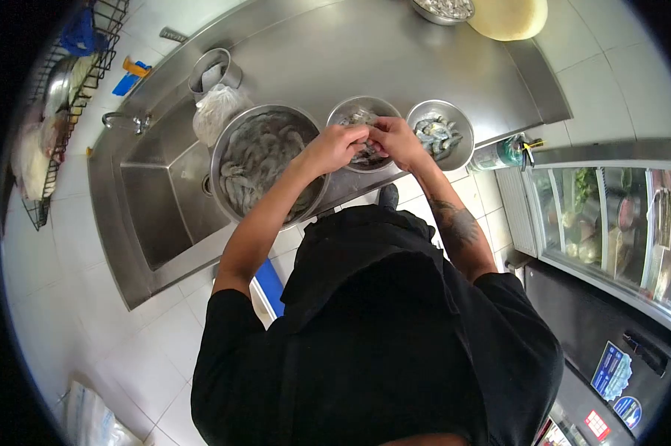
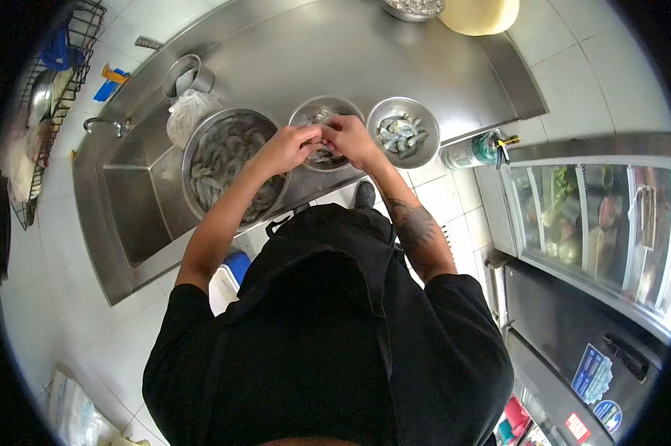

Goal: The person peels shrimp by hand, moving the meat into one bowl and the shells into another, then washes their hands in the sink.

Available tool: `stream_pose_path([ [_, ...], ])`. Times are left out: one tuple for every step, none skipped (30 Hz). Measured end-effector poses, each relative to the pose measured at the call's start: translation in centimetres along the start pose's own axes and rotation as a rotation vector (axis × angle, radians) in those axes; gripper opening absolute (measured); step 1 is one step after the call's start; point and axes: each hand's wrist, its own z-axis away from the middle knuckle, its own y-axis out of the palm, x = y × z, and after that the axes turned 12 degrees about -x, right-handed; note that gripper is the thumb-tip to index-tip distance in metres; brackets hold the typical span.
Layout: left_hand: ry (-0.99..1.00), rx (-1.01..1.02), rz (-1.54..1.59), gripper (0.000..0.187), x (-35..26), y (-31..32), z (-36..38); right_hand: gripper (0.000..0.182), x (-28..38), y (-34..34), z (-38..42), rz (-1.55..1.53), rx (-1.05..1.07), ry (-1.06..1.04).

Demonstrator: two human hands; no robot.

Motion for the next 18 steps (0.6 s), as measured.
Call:
stream_pose_path([
  [-0.017,0.017,0.003,0.019,0.4,0.2,0.1,0.017,-0.2,0.0,0.0,-0.007,-0.012,-0.002],
  [-0.007,0.029,0.006,0.019,0.8,0.3,0.3,0.017,-0.6,0.0,-0.1,-0.023,-0.027,-0.010],
  [-0.018,0.013,0.022,0.019,0.9,0.2,0.5,0.018,-0.7,-0.1,0.0,-0.038,-0.043,-0.017],
  [-0.028,-0.003,0.038,0.018,1.0,0.4,0.6,0.018,-0.8,-0.5,0.0,-0.044,-0.059,-0.018],
  [-0.019,0.008,0.043,0.018,1.1,0.8,0.6,0.019,-0.8,-0.8,-0.1,-0.063,-0.061,0.006],
  [-0.043,-0.041,0.077,0.018,0.5,0.7,0.6,0.020,-0.8,-1.1,-0.1,-0.081,-0.059,0.032],
  [-0.072,-0.092,0.108,0.017,0.1,0.6,0.5,0.020,-0.8,-1.2,-0.1,-0.086,-0.065,0.034],
  [-0.074,-0.087,0.108,0.017,-0.2,0.7,0.3,0.020,-0.8,-1.4,0.0,-0.058,-0.036,0.034],
  [0.022,-0.111,0.040,0.016,-0.5,0.9,0.0,0.021,-0.5,-1.5,0.0,-0.027,-0.005,0.031],
  [0.117,-0.136,-0.028,0.015,-0.6,0.9,-0.2,0.021,-0.2,-1.6,0.1,-0.027,-0.003,0.031],
  [0.117,-0.139,-0.031,0.015,-0.6,0.8,-0.5,0.020,0.2,-1.7,0.2,-0.016,0.010,0.036],
  [0.091,-0.069,-0.047,0.015,-0.5,0.7,-0.6,0.020,0.5,-1.7,0.3,-0.007,0.022,0.043],
  [0.063,0.001,-0.063,0.017,-0.5,0.6,-0.7,0.020,0.5,-1.6,0.4,-0.007,0.024,0.043],
  [0.062,0.002,-0.064,0.017,-0.2,0.7,-0.8,0.020,0.5,-1.5,0.4,0.014,0.003,0.018],
  [0.069,0.022,-0.067,0.016,0.0,0.8,-0.9,0.019,0.5,-1.4,0.6,0.035,-0.019,-0.008],
  [0.076,0.042,-0.071,0.016,0.2,0.9,-0.9,0.019,0.6,-1.4,0.7,0.033,-0.019,-0.007],
  [0.077,0.044,-0.071,0.016,0.3,1.1,-0.9,0.020,0.7,-1.3,0.8,0.049,-0.047,-0.021],
  [0.103,-0.012,-0.071,0.015,0.2,1.4,-0.8,0.020,0.8,-1.3,0.8,0.066,-0.075,-0.036],
])
